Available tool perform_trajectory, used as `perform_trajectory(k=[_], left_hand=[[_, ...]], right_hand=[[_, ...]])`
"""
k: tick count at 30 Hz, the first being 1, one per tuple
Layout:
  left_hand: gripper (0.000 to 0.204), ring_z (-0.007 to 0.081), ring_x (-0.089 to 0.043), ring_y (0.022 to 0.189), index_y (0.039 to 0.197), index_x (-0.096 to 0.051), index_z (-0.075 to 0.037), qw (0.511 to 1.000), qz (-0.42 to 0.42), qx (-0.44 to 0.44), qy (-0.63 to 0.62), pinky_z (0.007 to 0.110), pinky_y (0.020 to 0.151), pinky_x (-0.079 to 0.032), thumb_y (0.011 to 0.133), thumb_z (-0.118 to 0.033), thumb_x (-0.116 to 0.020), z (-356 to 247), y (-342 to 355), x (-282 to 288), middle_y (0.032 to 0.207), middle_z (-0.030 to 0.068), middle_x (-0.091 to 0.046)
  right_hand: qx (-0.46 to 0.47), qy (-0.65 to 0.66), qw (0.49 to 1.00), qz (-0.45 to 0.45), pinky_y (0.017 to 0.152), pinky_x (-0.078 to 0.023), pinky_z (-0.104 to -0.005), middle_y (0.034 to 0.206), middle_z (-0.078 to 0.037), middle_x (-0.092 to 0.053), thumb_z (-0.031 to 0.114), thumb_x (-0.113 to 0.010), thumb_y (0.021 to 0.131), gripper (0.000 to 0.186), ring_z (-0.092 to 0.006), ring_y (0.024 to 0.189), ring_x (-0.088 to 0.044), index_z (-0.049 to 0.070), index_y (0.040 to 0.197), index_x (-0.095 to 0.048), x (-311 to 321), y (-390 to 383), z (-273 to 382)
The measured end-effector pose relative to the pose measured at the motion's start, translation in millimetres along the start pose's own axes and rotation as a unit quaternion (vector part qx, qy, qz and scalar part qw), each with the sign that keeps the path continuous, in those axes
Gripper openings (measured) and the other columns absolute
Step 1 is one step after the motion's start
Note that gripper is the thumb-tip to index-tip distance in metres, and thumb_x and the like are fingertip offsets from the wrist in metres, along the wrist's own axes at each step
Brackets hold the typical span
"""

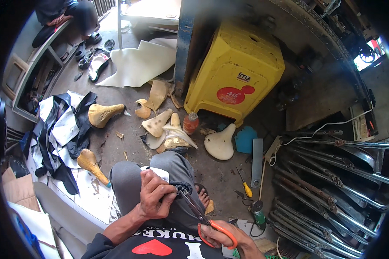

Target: The person trims excess black fabric from a bicycle seat frame using shears and then staples the fabric to the underside of the frame with a pneumatic stapler.

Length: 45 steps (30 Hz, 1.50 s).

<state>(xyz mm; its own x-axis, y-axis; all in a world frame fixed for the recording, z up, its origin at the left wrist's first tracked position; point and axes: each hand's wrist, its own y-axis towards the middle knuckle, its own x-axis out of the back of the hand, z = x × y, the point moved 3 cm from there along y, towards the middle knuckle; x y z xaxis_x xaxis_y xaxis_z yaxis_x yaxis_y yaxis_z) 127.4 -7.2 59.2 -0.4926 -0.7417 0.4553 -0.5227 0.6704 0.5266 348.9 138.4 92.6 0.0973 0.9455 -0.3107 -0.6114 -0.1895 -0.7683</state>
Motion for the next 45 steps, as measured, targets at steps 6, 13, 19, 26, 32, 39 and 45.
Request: perform_trajectory(k=[6,13,19,26,32,39,45], left_hand=[[0.02,0.0213,-0.055,0.085,0.094,-0.072,-0.013,0.999,0.014,-0.033,0.014,0.046,0.093,-0.034,0.075,-0.012,-0.078,-8,-2,-3,0.087,-0.0011,-0.062],[0.022,0.0193,-0.056,0.085,0.094,-0.072,-0.013,0.998,0.0,-0.053,0.042,0.046,0.093,-0.034,0.073,-0.013,-0.079,-8,-5,-6,0.087,-0.0027,-0.062],[0.029,0.0172,-0.06,0.086,0.098,-0.072,-0.012,0.989,0.091,-0.104,0.06,0.045,0.092,-0.036,0.07,-0.016,-0.078,-8,4,-15,0.089,-0.0023,-0.063],[0.024,0.0182,-0.056,0.101,0.099,-0.071,-0.011,0.897,0.376,-0.217,0.086,0.045,0.095,-0.041,0.079,-0.024,-0.069,-19,29,-54,0.088,-0.0006,-0.058],[0.023,0.0131,-0.058,0.113,0.103,-0.073,-0.017,0.943,0.22,-0.108,0.224,0.051,0.103,-0.027,0.083,-0.024,-0.065,-36,-19,-45,0.097,-0.0049,-0.066],[0.036,0.0121,-0.06,0.1,0.109,-0.076,-0.025,0.96,0.203,-0.108,0.162,0.053,0.103,-0.029,0.073,-0.023,-0.076,-16,-6,-32,0.097,-0.0109,-0.071],[0.037,0.0121,-0.059,0.095,0.109,-0.076,-0.025,0.953,0.24,-0.128,0.132,0.052,0.099,-0.03,0.072,-0.023,-0.075,-21,-6,-34,0.088,-0.0114,-0.062]], right_hand=[[-0.068,-0.065,0.996,-0.009,0.05,-0.041,-0.027,0.062,-0.001,-0.055,0.064,-0.05,0.105,0.065,-0.0109,0.054,-0.054,0.004,0.086,-0.064,10,-7,29],[-0.032,-0.272,0.957,-0.097,0.054,-0.042,-0.0329,0.059,-0.002,-0.056,0.069,-0.05,0.102,0.071,-0.015,0.055,-0.054,0.005,0.077,-0.068,25,-9,46],[0.061,-0.261,0.959,-0.09,0.056,-0.041,-0.0328,0.063,-0.002,-0.05,0.05,-0.06,0.105,0.049,-0.0133,0.058,-0.051,0.006,0.084,-0.06,40,-50,52],[0.115,-0.094,0.926,-0.347,0.053,-0.04,-0.0278,0.065,0.0,-0.053,0.036,-0.079,0.093,0.04,-0.0067,0.059,-0.048,0.001,0.086,-0.062,43,-51,-9],[0.096,-0.208,0.939,-0.255,0.056,-0.041,-0.0339,0.063,-0.004,-0.051,0.043,-0.083,0.091,0.045,-0.0124,0.06,-0.047,0.003,0.09,-0.064,32,-28,-26],[0.036,-0.298,0.948,-0.106,0.057,-0.043,-0.0358,0.064,-0.006,-0.052,0.058,-0.069,0.098,0.054,-0.0178,0.058,-0.05,0.005,0.091,-0.065,65,-26,-30],[-0.019,-0.279,0.958,-0.062,0.059,-0.045,-0.0373,0.064,-0.006,-0.053,0.065,-0.061,0.099,0.06,-0.018,0.062,-0.054,0.005,0.093,-0.069,75,-10,-5]])
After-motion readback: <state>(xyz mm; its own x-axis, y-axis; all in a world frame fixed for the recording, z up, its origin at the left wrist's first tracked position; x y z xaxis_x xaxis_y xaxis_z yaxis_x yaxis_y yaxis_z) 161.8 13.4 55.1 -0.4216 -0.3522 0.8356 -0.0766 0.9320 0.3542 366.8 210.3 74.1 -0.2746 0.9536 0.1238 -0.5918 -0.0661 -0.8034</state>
